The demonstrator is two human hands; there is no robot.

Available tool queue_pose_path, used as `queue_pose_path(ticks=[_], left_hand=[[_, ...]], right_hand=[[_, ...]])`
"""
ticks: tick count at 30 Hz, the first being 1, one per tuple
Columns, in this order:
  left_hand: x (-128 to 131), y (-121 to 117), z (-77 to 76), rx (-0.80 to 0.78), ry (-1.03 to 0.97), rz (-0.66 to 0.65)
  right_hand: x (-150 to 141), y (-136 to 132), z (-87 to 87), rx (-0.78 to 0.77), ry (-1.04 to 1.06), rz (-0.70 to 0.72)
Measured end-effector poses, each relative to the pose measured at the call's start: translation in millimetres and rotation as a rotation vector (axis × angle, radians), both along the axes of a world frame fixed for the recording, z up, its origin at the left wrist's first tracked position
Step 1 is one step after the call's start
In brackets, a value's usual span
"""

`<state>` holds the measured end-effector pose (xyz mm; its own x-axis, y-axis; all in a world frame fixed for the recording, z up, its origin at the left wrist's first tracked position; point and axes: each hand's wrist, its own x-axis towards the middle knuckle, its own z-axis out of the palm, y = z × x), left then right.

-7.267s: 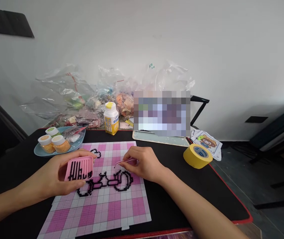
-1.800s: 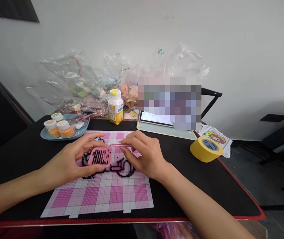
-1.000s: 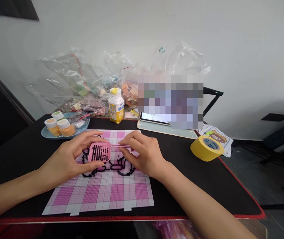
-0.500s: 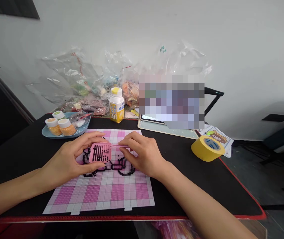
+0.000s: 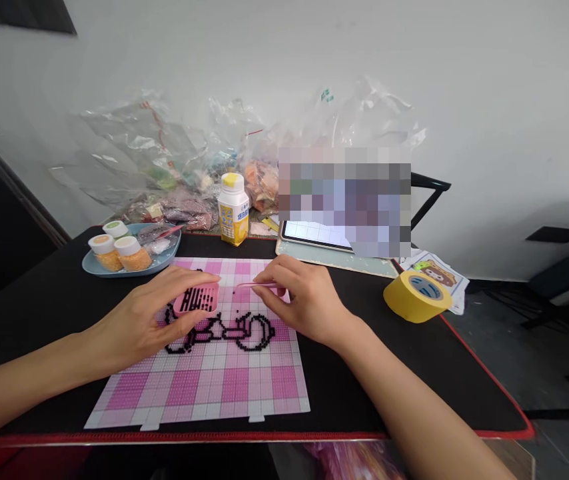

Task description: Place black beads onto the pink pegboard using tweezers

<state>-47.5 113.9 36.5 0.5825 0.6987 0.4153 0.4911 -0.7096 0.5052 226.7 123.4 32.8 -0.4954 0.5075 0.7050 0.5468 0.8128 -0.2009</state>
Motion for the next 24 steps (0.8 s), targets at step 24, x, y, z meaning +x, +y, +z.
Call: queue_pose_path(ticks=[24], left_hand=[[0.0, 3.9, -6.3, 0.124, 0.085, -0.095]], right_hand=[[6.7, 4.7, -7.0, -0.201, -0.119, 0.078]])
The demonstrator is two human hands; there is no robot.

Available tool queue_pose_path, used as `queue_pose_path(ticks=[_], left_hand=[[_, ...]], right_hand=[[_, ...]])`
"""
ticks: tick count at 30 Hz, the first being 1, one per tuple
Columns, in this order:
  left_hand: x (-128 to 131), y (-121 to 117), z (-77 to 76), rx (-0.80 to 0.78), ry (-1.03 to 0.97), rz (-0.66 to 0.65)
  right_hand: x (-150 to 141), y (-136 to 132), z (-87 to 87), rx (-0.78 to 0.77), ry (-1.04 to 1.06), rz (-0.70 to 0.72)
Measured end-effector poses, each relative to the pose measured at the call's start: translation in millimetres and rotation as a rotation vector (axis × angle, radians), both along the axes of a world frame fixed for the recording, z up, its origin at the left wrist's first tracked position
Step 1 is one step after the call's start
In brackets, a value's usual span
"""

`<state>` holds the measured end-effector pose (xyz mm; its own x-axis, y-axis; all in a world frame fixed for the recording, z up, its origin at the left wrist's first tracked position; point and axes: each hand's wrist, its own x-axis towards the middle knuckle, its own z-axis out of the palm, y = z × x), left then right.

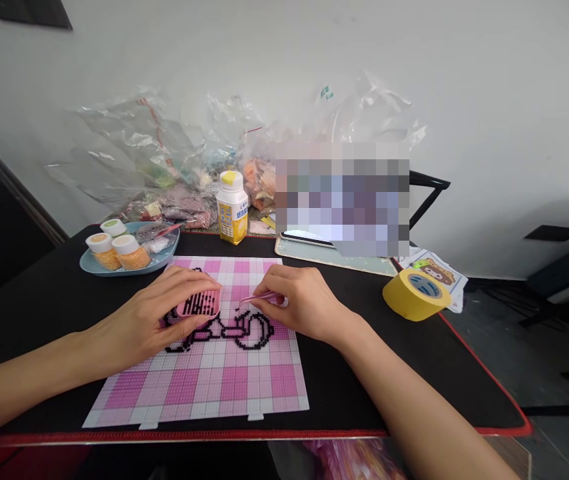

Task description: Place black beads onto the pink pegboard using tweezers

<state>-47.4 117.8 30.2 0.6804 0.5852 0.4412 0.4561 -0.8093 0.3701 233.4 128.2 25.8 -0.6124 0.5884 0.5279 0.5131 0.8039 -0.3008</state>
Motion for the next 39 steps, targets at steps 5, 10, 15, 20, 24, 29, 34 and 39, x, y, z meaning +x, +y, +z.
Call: queue_pose_path(ticks=[5, 10, 15, 20, 24, 29, 34, 39], left_hand=[[0, 0, 0.6, 0.006, 0.006, 0.0], [-1, 1, 1.4, -0.003, 0.015, -0.004], [-1, 0, 0.3, -0.026, 0.003, 0.019], [-3, -2, -2.5, -0.077, -0.015, 0.07], [-4, -3, -4.2, -0.119, -0.032, 0.103], [-3, -4, -4.9, -0.143, -0.051, 0.108], [-3, -5, -3.9, -0.165, -0.069, 0.109], [-2, -5, -3.0, -0.175, -0.073, 0.113]], right_hand=[[1, -1, 0.7, -0.015, -0.01, -0.009], [0, -1, 0.2, -0.01, -0.006, -0.009], [0, 0, -0.5, 0.021, 0.018, -0.008], [-6, -3, 0.7, 0.066, 0.119, 0.017], [-13, -8, 0.2, 0.074, 0.164, 0.069], [-18, -9, -2.9, 0.091, 0.112, 0.079], [-17, -8, -3.2, 0.105, 0.085, 0.065], [-17, -8, -1.6, 0.106, 0.082, 0.068]])
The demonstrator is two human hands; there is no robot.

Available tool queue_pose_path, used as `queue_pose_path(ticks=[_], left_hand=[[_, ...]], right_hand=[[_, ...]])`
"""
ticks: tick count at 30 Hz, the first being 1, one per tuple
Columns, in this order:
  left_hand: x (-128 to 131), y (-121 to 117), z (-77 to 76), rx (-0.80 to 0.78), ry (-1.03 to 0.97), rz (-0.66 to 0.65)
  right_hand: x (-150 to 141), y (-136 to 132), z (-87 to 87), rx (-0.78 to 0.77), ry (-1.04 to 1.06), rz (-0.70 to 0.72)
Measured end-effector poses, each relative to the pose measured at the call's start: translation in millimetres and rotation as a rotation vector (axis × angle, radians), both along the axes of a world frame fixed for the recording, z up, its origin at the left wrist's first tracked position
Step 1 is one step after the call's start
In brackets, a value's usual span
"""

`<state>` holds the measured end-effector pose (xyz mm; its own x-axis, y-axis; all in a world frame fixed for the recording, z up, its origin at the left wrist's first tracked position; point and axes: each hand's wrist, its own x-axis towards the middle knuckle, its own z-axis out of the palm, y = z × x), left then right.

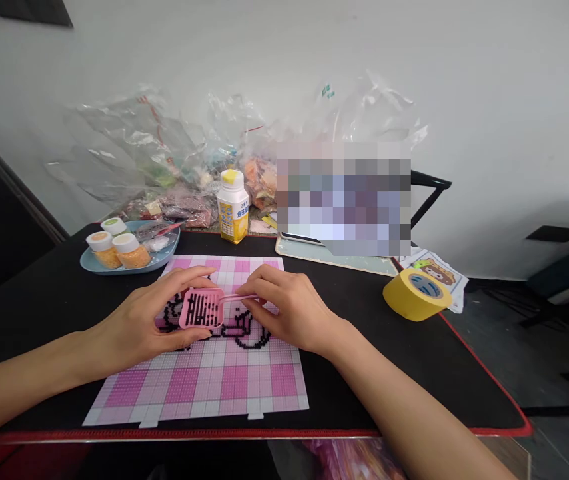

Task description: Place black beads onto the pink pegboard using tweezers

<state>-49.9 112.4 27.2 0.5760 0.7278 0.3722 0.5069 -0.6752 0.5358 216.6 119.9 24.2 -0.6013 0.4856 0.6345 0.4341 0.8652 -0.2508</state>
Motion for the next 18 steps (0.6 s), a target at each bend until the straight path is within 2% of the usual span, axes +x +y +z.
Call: queue_pose_path(ticks=[11, 18], left_hand=[[0.7, -0.8, 1.7, -0.014, 0.005, 0.0], [-0.2, 1.3, 1.9, -0.012, 0.002, 0.038]], right_hand=[[-1.4, 0.2, -0.6, 0.024, -0.005, 0.004], [6.1, 0.2, 5.9, 0.009, 0.031, -0.043]])
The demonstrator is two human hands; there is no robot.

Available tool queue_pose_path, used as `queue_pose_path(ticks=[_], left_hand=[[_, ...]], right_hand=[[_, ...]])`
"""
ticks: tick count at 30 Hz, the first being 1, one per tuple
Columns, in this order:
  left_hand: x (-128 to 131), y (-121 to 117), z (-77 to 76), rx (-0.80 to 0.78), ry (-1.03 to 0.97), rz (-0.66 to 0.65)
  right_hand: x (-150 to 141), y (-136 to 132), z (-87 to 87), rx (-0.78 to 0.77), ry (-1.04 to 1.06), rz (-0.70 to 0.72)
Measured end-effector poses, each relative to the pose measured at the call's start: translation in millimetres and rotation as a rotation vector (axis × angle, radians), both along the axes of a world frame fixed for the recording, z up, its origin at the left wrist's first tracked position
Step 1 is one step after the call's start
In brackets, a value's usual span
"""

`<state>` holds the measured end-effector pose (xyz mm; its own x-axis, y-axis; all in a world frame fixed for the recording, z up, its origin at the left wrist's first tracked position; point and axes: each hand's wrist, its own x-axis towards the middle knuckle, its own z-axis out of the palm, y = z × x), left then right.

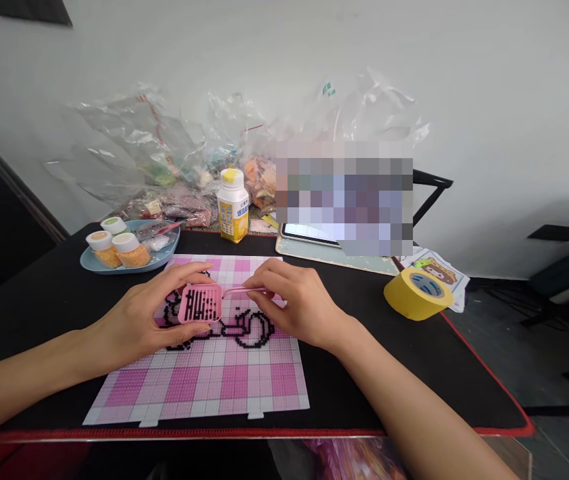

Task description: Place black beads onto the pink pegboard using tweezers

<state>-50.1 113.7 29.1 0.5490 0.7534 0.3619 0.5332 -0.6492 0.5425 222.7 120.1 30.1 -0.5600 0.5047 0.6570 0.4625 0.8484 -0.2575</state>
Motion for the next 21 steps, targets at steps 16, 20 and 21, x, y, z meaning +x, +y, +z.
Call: queue_pose_path(ticks=[16, 20, 21], left_hand=[[1, -1, 0.4, -0.009, -0.01, 0.019], [2, -1, 1.0, -0.016, -0.006, 0.022], [2, -1, 1.0, -0.015, -0.005, 0.022]], right_hand=[[14, 7, 0.4, -0.119, -0.162, -0.051], [14, 7, -0.7, -0.124, -0.151, -0.04], [14, 7, -0.9, -0.123, -0.148, -0.04]])
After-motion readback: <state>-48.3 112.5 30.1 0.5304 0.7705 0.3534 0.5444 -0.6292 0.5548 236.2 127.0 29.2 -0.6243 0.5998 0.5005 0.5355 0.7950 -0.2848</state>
